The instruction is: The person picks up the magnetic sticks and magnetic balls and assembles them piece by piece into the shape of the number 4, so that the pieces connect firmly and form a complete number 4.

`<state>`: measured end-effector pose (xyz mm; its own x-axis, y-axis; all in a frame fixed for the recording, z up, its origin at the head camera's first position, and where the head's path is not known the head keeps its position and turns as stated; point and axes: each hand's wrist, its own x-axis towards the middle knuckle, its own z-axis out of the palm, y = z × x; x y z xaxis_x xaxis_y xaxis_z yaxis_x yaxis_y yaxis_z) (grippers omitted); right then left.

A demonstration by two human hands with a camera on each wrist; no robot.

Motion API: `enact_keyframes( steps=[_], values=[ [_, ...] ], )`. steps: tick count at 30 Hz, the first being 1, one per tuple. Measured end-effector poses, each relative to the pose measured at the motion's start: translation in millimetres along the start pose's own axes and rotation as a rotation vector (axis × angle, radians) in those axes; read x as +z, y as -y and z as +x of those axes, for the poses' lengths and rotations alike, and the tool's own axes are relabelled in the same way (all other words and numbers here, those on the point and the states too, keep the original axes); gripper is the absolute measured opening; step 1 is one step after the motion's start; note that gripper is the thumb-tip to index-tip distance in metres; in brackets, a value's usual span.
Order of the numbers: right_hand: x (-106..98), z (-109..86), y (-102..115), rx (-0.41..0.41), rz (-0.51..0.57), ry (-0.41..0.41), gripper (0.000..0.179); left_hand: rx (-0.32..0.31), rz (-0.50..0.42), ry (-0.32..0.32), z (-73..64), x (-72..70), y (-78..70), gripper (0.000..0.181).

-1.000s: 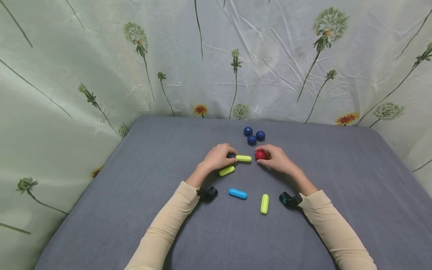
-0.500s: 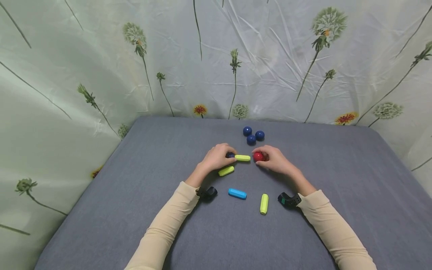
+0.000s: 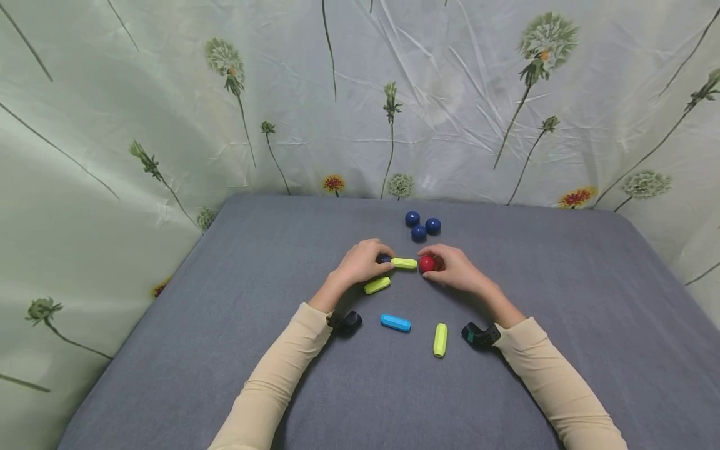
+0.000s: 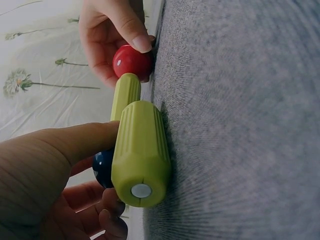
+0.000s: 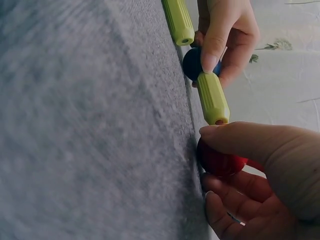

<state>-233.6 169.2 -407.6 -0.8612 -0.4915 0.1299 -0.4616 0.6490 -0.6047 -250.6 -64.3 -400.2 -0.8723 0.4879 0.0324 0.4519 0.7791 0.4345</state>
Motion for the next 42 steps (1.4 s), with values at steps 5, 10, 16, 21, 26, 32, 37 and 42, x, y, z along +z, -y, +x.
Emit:
enact_keyframes(
  steps=[5, 10, 16, 21, 26, 32, 37, 42],
  values=[
    [1.4, 1.4, 2.3, 0.012, 0.032, 0.003, 0.034, 0.003, -0.002, -0.007, 0.0, 0.0, 0.0, 0.024],
    [2.1, 1.2, 2.2, 0.008, 0.032, 0.000, 0.032, -0.005, -0.010, -0.023, -0.5, 0.3, 0.0, 0.026],
    [4.4, 0.7, 3.5, 0.005, 0.039, -0.009, 0.034, -0.049, -0.020, -0.079, -2.4, 1.5, -1.3, 0.033],
    [7.9, 1.2, 6.4, -0.006, 0.054, -0.021, 0.036, -0.050, -0.006, -0.119, -2.3, 2.2, -4.2, 0.028],
    [10.4, 1.4, 9.8, -0.009, 0.076, -0.025, 0.036, -0.039, -0.015, -0.063, -1.5, 2.8, -7.4, 0.027],
    [12.9, 1.3, 14.2, -0.018, 0.104, -0.007, 0.036, 0.007, -0.027, 0.020, -2.2, 3.1, -10.8, 0.031],
    [14.6, 1.1, 16.8, -0.005, 0.121, 0.009, 0.037, 0.020, -0.050, 0.007, -3.7, 3.2, -11.5, 0.029],
    [15.8, -0.1, 17.5, -0.022, 0.131, 0.017, 0.037, 0.025, -0.066, -0.010, -2.9, 3.4, -9.8, 0.026]
  ],
)
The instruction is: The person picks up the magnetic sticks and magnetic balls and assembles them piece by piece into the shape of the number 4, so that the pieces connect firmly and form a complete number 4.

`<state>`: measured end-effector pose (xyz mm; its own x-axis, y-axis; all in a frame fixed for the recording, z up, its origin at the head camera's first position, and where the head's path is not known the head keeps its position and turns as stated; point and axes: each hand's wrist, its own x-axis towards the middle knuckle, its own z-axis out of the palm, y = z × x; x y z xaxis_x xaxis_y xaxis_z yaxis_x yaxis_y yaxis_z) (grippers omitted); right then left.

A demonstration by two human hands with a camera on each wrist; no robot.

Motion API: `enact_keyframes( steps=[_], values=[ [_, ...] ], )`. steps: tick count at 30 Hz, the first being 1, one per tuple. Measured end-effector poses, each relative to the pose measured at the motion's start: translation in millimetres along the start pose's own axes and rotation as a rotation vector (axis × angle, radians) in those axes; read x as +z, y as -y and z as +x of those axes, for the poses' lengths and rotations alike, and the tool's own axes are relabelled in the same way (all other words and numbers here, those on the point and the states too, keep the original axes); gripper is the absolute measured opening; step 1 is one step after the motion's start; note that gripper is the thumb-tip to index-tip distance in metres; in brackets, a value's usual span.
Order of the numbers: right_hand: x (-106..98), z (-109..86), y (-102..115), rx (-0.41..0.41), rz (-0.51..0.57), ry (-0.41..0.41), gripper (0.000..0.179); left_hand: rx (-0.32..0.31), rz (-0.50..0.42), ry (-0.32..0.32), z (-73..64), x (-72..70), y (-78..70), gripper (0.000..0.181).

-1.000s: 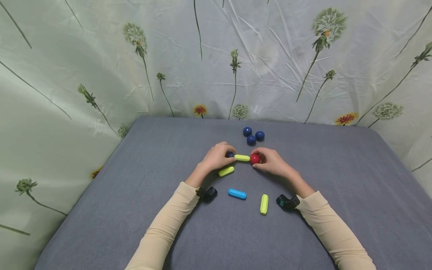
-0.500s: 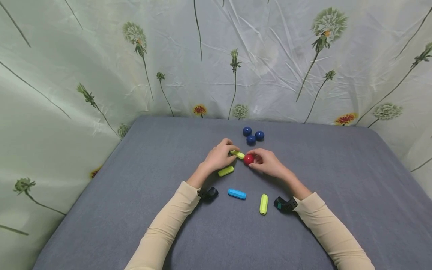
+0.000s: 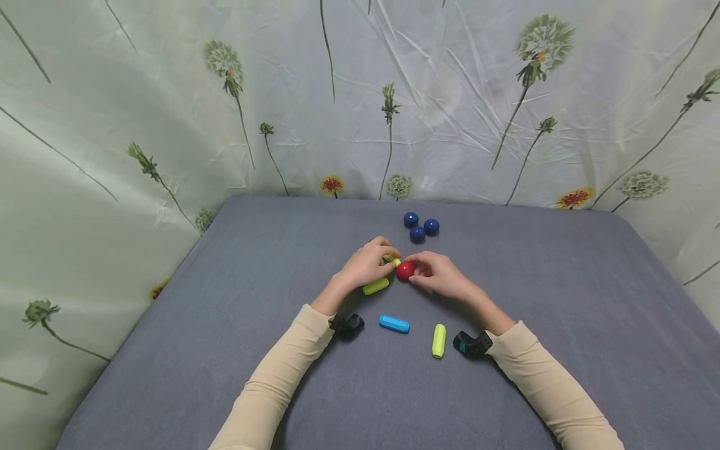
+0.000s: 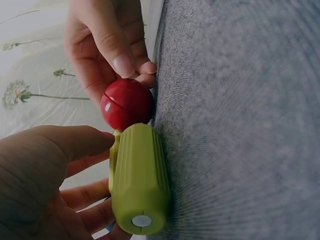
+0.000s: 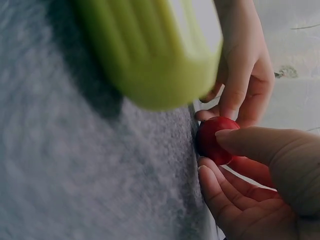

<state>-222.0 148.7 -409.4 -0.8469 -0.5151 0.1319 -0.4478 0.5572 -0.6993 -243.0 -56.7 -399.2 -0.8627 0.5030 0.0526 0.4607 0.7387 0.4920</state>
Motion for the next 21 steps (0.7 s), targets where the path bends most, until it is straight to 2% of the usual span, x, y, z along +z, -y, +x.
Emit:
enact_keyframes(
  steps=[7, 12, 21],
  values=[
    [0.3, -0.6, 2.5, -0.021, -0.019, 0.001, 0.039, -0.025, -0.017, -0.012, 1.5, -0.8, 3.9, 0.026],
    [-1.4, -1.6, 7.7, -0.044, -0.076, -0.008, 0.040, -0.045, -0.029, -0.016, 1.7, -1.2, 6.7, 0.026],
    [-1.5, -2.6, 18.0, -0.124, -0.162, -0.065, 0.021, -0.027, -0.038, -0.030, 1.3, -2.9, 11.6, 0.028]
  ],
)
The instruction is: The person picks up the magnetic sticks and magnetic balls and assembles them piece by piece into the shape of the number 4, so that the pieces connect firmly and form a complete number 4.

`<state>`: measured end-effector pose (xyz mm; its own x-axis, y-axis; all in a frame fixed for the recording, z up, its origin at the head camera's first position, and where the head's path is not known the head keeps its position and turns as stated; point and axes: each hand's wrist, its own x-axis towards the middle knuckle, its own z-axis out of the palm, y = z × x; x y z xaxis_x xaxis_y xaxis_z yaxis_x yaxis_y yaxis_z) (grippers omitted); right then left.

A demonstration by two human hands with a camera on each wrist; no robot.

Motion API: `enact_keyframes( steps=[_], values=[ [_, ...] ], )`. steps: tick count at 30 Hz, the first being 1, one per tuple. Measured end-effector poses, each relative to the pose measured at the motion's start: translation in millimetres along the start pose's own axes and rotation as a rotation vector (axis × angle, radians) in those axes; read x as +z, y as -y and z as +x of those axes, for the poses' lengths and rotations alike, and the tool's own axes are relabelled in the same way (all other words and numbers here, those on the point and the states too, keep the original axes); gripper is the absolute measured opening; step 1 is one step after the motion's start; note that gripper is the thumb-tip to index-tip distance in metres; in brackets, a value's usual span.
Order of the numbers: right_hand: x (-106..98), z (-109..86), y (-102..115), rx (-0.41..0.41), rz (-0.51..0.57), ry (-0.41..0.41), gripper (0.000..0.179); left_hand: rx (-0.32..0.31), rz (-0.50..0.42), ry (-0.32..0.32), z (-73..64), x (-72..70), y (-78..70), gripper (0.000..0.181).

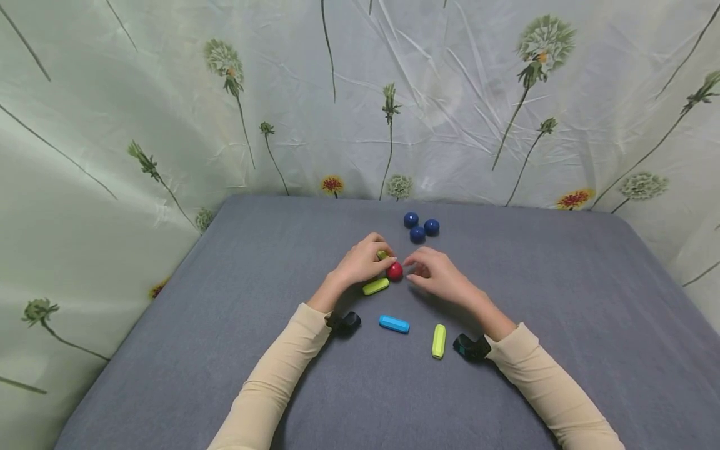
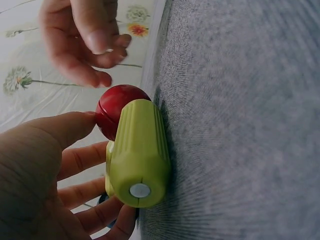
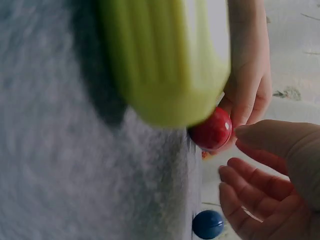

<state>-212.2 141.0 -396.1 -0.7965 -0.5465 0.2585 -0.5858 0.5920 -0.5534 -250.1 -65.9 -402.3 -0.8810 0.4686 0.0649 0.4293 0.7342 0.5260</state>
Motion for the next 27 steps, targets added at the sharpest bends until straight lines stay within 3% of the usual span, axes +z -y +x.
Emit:
enact_keyframes(
  steps=[5, 11, 20, 27],
  values=[
    [1.4, 0.5, 10.2, -0.092, 0.007, -0.023, 0.015, -0.017, -0.006, -0.010, 0.1, -0.3, 0.1, 0.031],
    [6.0, 0.2, 20.0, -0.196, 0.047, 0.062, 0.018, -0.040, -0.043, 0.000, 0.0, -0.3, 2.0, 0.033],
    [12.8, -2.0, 22.5, -0.217, 0.005, 0.224, 0.030, -0.041, -0.073, 0.011, -1.7, 0.5, 4.7, 0.034],
    [16.3, -1.8, 23.8, -0.218, -0.043, 0.248, 0.031, -0.028, -0.078, 0.012, -1.2, -0.3, 3.9, 0.033]
  ],
)
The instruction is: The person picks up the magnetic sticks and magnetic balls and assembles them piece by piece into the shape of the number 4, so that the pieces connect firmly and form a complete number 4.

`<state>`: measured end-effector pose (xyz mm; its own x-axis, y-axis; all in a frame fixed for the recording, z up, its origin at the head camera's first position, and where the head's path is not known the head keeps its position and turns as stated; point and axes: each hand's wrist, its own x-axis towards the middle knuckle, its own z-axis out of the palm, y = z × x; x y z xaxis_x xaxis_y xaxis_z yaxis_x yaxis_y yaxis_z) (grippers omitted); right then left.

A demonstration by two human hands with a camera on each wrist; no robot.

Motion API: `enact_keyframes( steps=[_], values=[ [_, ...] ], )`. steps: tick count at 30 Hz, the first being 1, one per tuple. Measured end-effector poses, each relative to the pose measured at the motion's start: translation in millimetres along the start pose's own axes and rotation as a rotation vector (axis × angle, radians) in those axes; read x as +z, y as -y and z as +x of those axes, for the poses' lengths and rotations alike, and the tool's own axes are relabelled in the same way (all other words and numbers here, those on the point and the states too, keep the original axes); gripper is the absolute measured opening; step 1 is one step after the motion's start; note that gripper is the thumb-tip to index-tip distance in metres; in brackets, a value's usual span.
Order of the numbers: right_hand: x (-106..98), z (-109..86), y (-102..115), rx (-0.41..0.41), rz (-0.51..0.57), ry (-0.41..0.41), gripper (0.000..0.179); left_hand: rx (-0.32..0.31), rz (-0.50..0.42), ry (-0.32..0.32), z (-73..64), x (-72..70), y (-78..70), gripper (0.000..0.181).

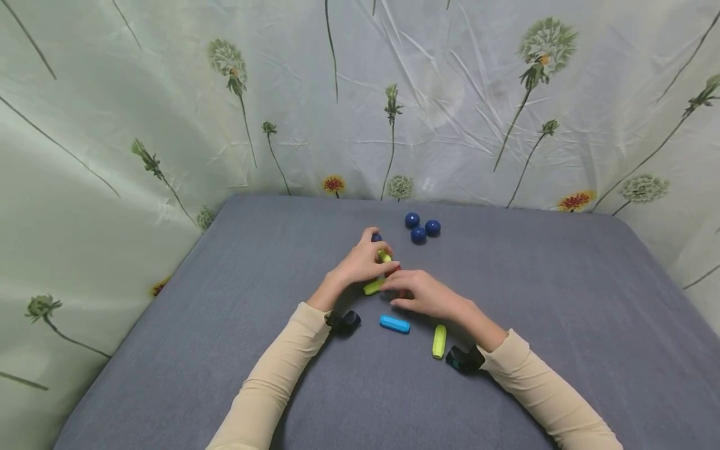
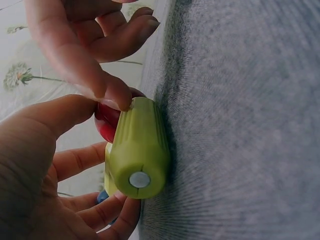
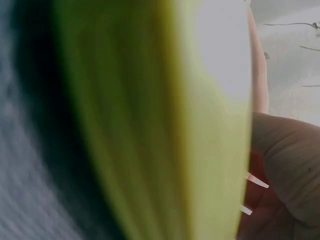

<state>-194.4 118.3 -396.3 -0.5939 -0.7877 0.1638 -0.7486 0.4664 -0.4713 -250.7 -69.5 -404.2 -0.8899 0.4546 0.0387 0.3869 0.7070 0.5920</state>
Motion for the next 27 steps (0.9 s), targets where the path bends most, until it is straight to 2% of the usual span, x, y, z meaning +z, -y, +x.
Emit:
enact_keyframes(
  steps=[5, 13, 19, 27],
  values=[
    [4.6, 0.6, 1.2, 0.003, -0.026, -0.006, 0.032, -0.006, 0.010, 0.007, -0.2, 0.7, 0.1, 0.033],
    [14.0, 3.9, 2.9, -0.062, -0.047, -0.007, 0.032, -0.015, -0.010, 0.010, -0.5, 2.0, 0.4, 0.034],
    [16.8, 7.4, 2.9, -0.054, -0.064, -0.040, 0.033, -0.003, -0.003, 0.002, 0.7, 0.7, 1.0, 0.034],
    [18.1, 11.8, 2.5, -0.089, -0.097, -0.059, 0.034, -0.002, -0.031, 0.012, 1.5, -2.5, 2.9, 0.032]
  ],
)
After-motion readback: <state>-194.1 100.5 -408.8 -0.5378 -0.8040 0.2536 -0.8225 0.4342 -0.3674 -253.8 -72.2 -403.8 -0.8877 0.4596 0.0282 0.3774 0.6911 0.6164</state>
